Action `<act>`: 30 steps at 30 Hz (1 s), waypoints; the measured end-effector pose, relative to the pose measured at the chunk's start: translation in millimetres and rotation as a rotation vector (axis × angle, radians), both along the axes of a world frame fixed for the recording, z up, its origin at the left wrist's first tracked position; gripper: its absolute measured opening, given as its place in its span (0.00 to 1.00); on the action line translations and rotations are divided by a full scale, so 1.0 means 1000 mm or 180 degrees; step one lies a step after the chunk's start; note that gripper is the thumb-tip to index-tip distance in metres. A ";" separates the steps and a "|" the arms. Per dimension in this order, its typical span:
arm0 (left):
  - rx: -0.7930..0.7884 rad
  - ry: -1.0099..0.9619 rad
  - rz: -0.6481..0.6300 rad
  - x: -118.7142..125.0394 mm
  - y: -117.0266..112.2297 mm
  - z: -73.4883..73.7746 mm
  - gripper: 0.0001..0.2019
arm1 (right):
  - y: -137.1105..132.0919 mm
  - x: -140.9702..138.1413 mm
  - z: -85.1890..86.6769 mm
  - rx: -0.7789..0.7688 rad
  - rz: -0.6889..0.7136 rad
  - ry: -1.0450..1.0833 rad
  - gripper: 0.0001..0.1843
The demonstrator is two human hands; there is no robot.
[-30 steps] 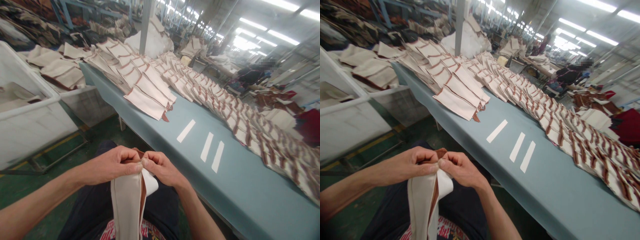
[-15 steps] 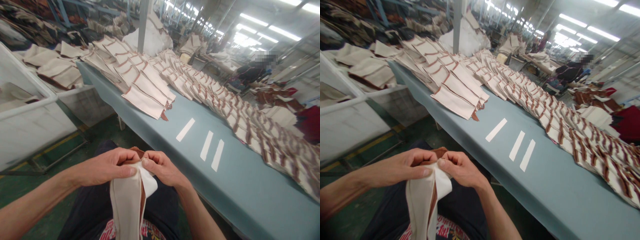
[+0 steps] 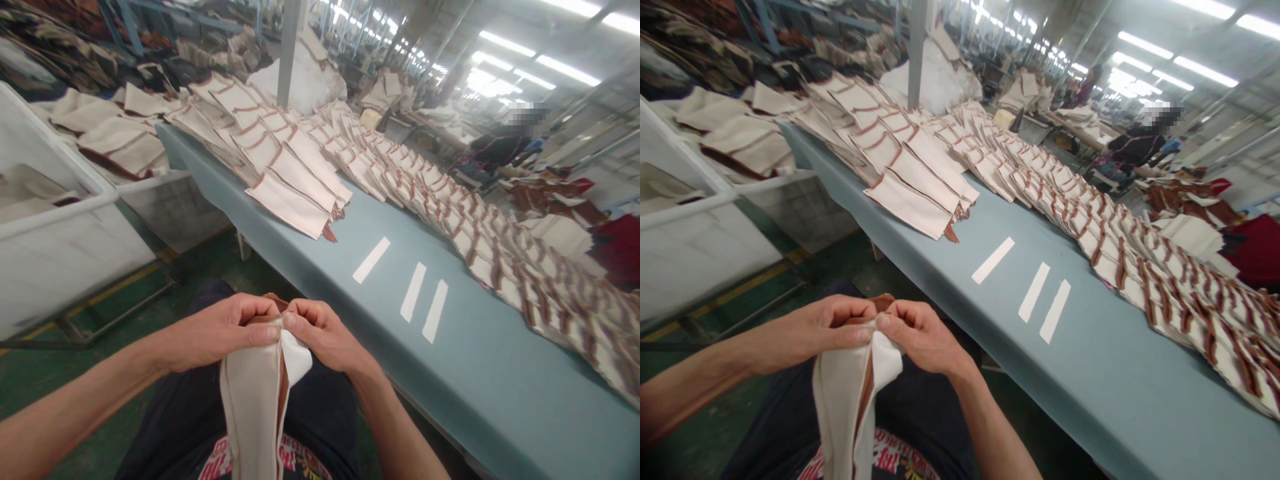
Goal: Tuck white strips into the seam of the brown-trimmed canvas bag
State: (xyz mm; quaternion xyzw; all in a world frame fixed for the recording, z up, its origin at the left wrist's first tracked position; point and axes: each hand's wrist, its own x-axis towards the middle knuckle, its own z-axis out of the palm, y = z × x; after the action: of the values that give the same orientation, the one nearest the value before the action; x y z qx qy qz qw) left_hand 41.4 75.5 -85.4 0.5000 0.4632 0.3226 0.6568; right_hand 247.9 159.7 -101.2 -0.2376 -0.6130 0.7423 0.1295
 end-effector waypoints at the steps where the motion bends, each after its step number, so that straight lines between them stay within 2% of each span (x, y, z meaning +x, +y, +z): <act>1: 0.0005 0.0012 0.0036 0.000 0.000 -0.001 0.31 | 0.000 0.000 0.000 0.0001 -0.0013 -0.0009 0.39; 4: -0.0003 0.0040 0.0096 0.000 0.000 -0.002 0.32 | -0.001 -0.001 0.001 -0.0028 -0.0019 0.0004 0.39; 11: -0.0138 0.0024 -0.0047 -0.003 0.000 -0.002 0.30 | 0.001 0.000 0.001 -0.0083 0.0071 0.0018 0.39; 30: -0.0185 0.0099 0.0112 0.006 0.002 -0.003 0.33 | 0.001 0.003 -0.005 -0.0156 -0.0024 -0.0053 0.40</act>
State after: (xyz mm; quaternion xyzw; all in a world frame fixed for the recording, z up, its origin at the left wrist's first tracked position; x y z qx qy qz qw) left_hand 47.5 77.1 -88.8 0.4774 0.4912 0.3127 0.6580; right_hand 251.3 160.3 -106.3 -0.2492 -0.5948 0.7546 0.1214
